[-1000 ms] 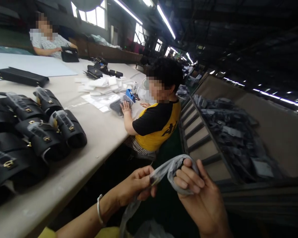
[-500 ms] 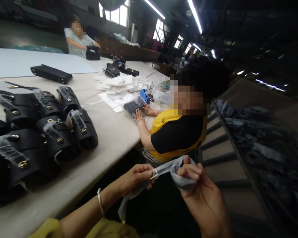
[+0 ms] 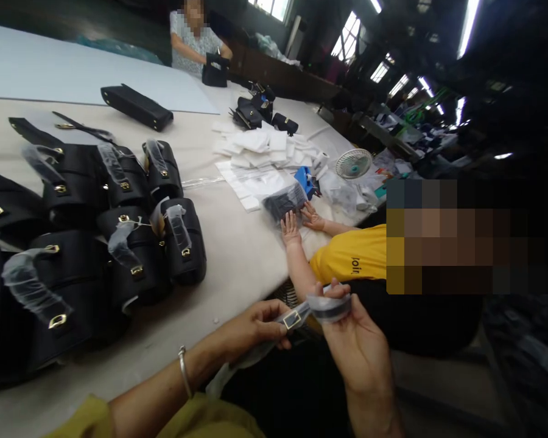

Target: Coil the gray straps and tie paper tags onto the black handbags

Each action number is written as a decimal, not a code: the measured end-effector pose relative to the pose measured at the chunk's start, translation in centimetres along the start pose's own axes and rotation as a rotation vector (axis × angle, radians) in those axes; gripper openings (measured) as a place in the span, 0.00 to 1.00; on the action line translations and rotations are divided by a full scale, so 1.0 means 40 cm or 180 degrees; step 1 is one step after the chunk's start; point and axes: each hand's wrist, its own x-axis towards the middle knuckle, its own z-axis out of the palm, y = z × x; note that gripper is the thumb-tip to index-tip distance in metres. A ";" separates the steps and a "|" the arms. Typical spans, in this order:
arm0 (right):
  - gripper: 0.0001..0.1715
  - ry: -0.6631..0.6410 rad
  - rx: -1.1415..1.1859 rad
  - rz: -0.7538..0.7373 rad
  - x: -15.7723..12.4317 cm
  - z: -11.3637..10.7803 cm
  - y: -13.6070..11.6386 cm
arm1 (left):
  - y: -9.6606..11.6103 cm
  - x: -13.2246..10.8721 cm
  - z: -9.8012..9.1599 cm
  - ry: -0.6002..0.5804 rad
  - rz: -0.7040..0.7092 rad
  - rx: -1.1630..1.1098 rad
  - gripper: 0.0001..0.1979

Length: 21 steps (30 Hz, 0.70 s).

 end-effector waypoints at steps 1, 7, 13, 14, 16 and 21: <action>0.14 -0.0048 -0.0034 0.0104 0.018 0.004 0.005 | 0.004 0.003 -0.020 0.0016 -0.0027 -0.0128 0.16; 0.13 -0.0251 -0.0225 0.0246 0.087 0.013 0.029 | 0.019 0.048 -0.116 0.0040 -0.0256 -0.0222 0.21; 0.20 -0.0181 0.0182 0.0240 0.130 0.011 0.063 | 0.039 0.131 -0.172 0.0277 -0.0493 -0.0303 0.18; 0.20 -0.0130 0.0314 0.0274 0.134 0.012 0.069 | 0.039 0.142 -0.182 0.0305 -0.0526 -0.0385 0.18; 0.17 -0.0046 0.0550 0.0301 0.138 0.012 0.079 | 0.035 0.156 -0.206 0.0269 -0.0634 -0.0544 0.18; 0.11 0.0148 0.0740 0.0503 0.128 -0.019 0.061 | 0.018 0.162 -0.272 -0.0404 -0.0867 -0.0897 0.22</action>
